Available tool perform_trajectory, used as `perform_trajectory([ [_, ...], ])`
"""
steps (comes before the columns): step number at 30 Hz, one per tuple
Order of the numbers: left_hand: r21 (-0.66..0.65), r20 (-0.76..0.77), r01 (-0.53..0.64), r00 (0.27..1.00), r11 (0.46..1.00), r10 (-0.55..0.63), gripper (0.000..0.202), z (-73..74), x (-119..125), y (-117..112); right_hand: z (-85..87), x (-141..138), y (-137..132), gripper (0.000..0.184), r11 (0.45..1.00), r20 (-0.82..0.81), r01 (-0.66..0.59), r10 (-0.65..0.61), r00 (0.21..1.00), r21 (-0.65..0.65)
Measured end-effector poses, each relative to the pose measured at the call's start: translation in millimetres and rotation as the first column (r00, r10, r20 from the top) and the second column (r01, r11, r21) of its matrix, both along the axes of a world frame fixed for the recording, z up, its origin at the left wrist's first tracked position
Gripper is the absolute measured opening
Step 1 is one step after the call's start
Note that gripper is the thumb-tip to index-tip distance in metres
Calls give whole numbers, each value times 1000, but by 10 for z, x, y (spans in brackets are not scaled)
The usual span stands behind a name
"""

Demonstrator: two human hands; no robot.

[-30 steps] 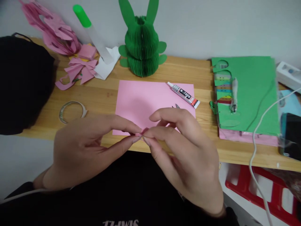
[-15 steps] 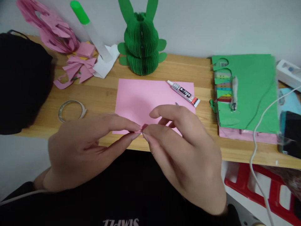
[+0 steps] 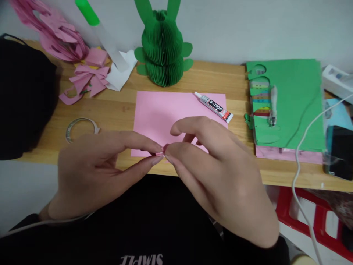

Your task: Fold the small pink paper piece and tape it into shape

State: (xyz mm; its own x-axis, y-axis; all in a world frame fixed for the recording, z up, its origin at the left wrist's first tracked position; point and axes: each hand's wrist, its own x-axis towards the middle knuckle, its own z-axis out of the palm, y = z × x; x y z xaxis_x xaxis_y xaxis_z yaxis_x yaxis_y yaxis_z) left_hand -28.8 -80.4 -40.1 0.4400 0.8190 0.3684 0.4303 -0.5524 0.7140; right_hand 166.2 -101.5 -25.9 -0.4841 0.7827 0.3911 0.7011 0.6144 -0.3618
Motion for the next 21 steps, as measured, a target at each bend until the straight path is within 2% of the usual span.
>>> perform_trajectory([
  [3, 3, 28, 26, 999, 1000, -26, 12, -9, -12, 5, 1, -4, 14, 6, 1000, 34, 13, -13, 999, 10],
  [9, -101, 27, 10, 1000, 995, -7, 9, 0, -16, -1, 11, 2, 26, 6, 998, 133, -6, -3, 991, 64],
  [15, -154, 73, -11, 997, 988, 23, 10, -18, 6, 7, 51, -14, 33, 7, 991, 122, 137, -136, 983, 2],
  [21, -157, 44, -46, 998, 987, 54, 11, -19, 17, -4, 42, -22, 45, 8, 990, 112, 138, -135, 984, -23],
])
